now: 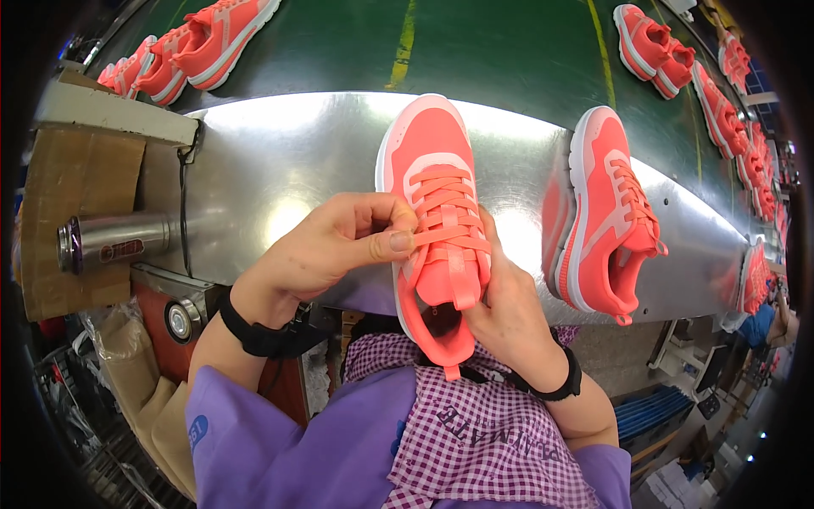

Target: Arranging, checking, or adjusting shoelaces and positioning finished shoes on a manufacturing assembly line.

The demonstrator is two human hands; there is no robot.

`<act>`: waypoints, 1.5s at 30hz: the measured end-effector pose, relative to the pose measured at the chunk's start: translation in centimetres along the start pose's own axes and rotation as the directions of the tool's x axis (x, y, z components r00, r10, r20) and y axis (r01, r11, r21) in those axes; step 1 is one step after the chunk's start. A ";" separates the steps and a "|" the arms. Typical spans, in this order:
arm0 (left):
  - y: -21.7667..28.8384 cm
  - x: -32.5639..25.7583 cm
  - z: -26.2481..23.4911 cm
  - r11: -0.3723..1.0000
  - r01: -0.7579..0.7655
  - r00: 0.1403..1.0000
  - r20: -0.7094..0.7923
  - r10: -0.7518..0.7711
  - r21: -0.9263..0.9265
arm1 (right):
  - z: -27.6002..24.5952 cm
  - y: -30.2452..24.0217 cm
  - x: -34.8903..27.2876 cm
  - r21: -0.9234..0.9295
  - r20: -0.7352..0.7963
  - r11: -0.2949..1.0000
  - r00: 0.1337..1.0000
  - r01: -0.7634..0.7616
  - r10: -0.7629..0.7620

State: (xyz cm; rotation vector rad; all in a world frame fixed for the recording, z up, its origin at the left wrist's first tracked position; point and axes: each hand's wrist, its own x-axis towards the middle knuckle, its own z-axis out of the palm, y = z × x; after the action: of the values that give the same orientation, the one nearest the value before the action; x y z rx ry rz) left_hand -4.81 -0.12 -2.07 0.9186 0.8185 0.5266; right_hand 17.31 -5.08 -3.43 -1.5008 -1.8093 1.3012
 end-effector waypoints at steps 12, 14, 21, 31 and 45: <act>0.2 -0.9 1.2 0.796 -0.224 0.762 -0.408 0.503 0.562 | 0.6 -0.2 0.4 -0.007 -0.043 0.999 0.998 0.045 -0.045; -1.4 -1.4 2.1 0.636 -0.299 0.678 -0.310 0.666 0.712 | 0.4 0.0 0.1 0.013 -0.058 0.999 0.998 0.037 -0.036; -4.4 -3.7 9.3 0.053 -0.207 0.665 0.101 0.740 0.977 | -3.5 -0.2 -3.0 -0.099 -0.116 0.953 0.948 0.285 -0.296; -3.4 3.1 13.6 0.009 -0.199 0.834 0.165 0.527 0.980 | -9.9 6.2 -10.0 -0.372 -0.779 0.920 0.495 0.127 -0.384; -0.6 13.1 13.9 -0.067 -0.370 0.752 0.342 0.563 0.927 | -11.7 17.2 -7.8 -0.364 -0.731 0.913 0.663 -0.183 -0.158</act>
State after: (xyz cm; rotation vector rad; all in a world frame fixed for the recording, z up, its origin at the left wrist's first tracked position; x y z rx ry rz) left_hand 14.14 2.05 -2.81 2.6115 0.9423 0.6414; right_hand 37.82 -8.60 -11.30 -1.8841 -1.5119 0.1573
